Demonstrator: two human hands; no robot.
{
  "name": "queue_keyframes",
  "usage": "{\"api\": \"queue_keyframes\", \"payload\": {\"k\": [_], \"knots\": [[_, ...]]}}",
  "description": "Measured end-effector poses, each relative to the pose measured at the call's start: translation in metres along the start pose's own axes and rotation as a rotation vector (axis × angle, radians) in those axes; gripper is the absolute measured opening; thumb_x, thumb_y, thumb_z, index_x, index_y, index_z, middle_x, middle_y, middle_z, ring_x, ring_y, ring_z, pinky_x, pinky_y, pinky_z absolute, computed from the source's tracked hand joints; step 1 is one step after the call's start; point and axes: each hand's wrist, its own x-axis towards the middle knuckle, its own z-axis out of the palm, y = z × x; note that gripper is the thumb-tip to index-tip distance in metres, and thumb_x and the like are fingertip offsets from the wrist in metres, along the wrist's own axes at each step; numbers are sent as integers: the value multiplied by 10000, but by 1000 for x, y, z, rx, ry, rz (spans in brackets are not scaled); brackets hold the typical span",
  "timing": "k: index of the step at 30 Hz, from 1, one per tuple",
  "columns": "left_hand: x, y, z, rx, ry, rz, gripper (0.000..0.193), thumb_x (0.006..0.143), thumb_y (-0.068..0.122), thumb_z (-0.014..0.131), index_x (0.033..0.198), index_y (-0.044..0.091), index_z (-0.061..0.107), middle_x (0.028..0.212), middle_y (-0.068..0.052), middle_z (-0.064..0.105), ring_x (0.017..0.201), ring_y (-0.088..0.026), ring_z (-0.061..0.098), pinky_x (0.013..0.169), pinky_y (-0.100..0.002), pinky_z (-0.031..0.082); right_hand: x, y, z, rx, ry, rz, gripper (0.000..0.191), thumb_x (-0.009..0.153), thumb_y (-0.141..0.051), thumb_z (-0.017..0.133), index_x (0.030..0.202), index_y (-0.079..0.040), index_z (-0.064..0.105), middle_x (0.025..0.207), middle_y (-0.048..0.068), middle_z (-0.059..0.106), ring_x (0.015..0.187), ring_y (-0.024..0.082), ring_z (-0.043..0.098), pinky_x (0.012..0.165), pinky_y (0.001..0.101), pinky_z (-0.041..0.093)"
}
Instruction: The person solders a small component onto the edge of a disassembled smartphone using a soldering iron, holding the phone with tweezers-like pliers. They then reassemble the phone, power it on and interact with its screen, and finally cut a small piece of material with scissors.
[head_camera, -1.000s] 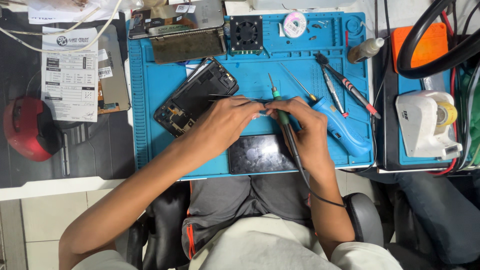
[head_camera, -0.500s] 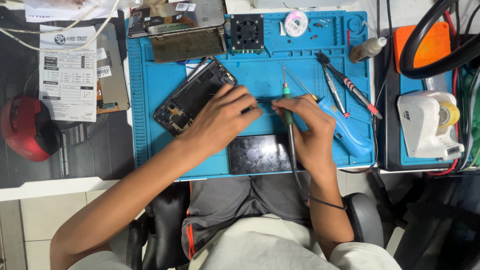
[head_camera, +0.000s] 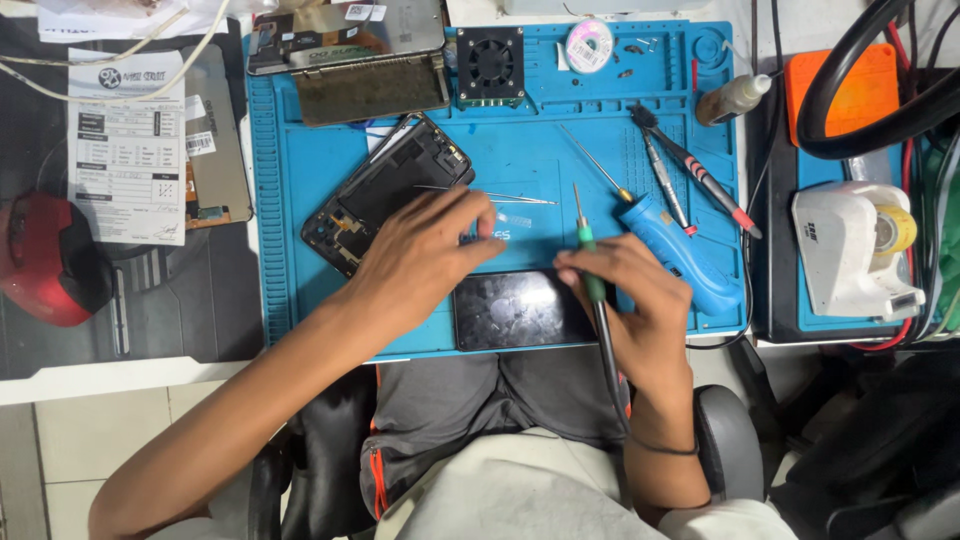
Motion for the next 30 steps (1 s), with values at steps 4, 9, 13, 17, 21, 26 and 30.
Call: {"api": "queue_keyframes", "payload": {"k": [4,9,13,17,21,26,30], "knots": [[-11,0,-1,25,-112,43,234,811,99,691,1031,72,765,1033,-47,587,995,-221,602,834,-384,502,-20,-1,-8,-39,-39,7,293,805,-51,861,1065,-24,727,1015,81,761,976,249,704,864,340,557],[-15,-2,4,56,-90,96,305,792,101,660,1076,48,757,1054,-44,592,1035,-196,604,866,-358,503,-33,4,-22,-184,-141,-69,546,611,-252,930,1087,-62,739,998,75,689,1057,282,665,909,411,517],[-13,-3,2,-139,-69,-11,273,821,41,687,1081,53,772,1065,-58,613,1006,-212,633,821,-387,508,-36,8,-25,-280,-193,-195,592,597,-298,918,1124,-118,718,1091,47,706,1152,313,630,1066,522,415],[-13,0,1,-635,-5,-271,221,918,-1,705,1117,38,793,1063,-61,642,926,-161,670,788,-335,538,-34,14,-21,-235,-228,-171,576,632,-209,921,1167,-122,724,1068,29,726,1211,305,639,1071,494,476],[-14,1,0,-1096,93,-371,174,998,8,680,1151,-1,763,1099,-47,641,1033,-115,643,918,-287,561,-31,18,-21,-117,-231,-113,597,648,-214,922,1194,-101,709,1100,55,720,1283,336,619,1026,440,529],[-18,3,-1,-1308,67,-540,188,1023,80,645,1149,-15,749,1111,-57,702,1018,-116,655,881,-266,540,-28,22,-22,-91,-242,-102,598,656,-227,921,1190,-70,702,1139,71,744,1242,324,647,1020,426,540],[-16,-1,1,-1438,102,-619,225,1034,122,625,1172,-21,732,1139,-69,711,1011,-119,648,861,-271,542,-28,22,-23,-95,-242,-111,576,676,-227,920,1183,-59,703,1141,74,745,1221,319,667,1007,409,555]]}}
